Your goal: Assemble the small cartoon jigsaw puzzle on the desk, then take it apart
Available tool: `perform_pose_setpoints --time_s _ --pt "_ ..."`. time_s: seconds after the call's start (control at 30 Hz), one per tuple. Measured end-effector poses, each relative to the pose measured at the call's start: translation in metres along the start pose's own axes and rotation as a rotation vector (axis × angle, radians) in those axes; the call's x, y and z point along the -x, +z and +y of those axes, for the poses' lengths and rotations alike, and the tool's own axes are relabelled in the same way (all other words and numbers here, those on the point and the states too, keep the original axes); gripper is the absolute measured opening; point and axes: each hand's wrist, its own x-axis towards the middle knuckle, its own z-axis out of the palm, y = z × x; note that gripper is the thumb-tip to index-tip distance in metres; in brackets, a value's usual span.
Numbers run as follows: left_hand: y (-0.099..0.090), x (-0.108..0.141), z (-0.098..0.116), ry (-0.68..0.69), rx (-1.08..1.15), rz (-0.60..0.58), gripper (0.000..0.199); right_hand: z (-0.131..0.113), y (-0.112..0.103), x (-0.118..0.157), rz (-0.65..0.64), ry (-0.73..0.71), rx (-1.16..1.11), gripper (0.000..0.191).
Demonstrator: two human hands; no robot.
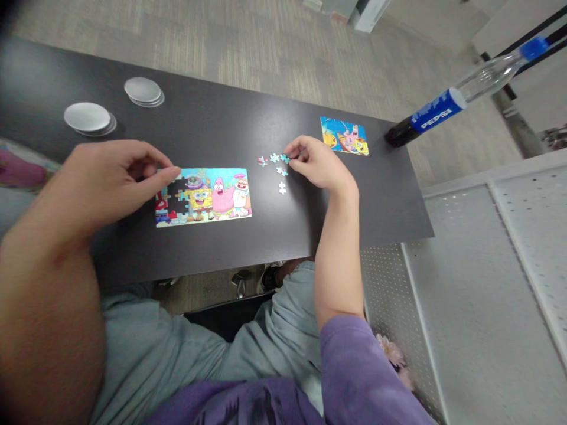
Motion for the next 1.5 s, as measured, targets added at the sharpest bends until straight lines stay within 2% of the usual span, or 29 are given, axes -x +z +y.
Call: perform_pose_setpoints --time_s 0.07,0.17,0.3,0.5,0.63,0.77,1.0,1.2,1.4,1.5 --pt "0.000 0.000 0.000 -0.003 0.004 0.006 0.039 0.005 -0.001 -0.001 0.037 -0.030 -0.008 0.034" --pt "-0.002 0.000 0.001 -0.024 -0.005 -0.010 0.032 0.007 -0.002 0.000 0.104 -0.028 -0.003 0.023" --pt "-0.002 0.000 0.000 -0.004 0.049 0.019 0.027 0.005 -0.005 0.002 0.031 0.014 0.027 0.018" --pt "-0.005 0.002 0.001 -0.002 0.015 -0.019 0.028 0.008 -0.007 -0.001 0.001 -0.062 0.071 0.003" --pt "-0.008 0.003 0.005 -0.029 -0.012 -0.045 0.023 0.011 -0.009 0.000 0.064 -0.009 0.024 0.022" --pt "-0.006 0.001 0.004 -0.014 -0.001 -0.028 0.026 0.010 -0.010 0.002 0.020 0.009 0.002 0.044" --pt "-0.007 0.002 0.006 -0.042 -0.020 -0.033 0.028 -0.009 -0.003 0.005 -0.024 0.038 -0.020 0.028" --pt "-0.004 0.000 0.008 -0.049 -0.019 -0.002 0.028 -0.019 0.001 0.008 -0.074 0.102 -0.130 0.034" --pt "-0.002 -0.001 0.006 -0.014 -0.034 0.007 0.038 -0.018 0.006 0.005 -0.088 0.019 -0.193 0.034" --pt "-0.004 0.001 0.005 0.003 -0.025 0.018 0.038 -0.032 0.004 0.008 -0.062 -0.031 -0.220 0.037"
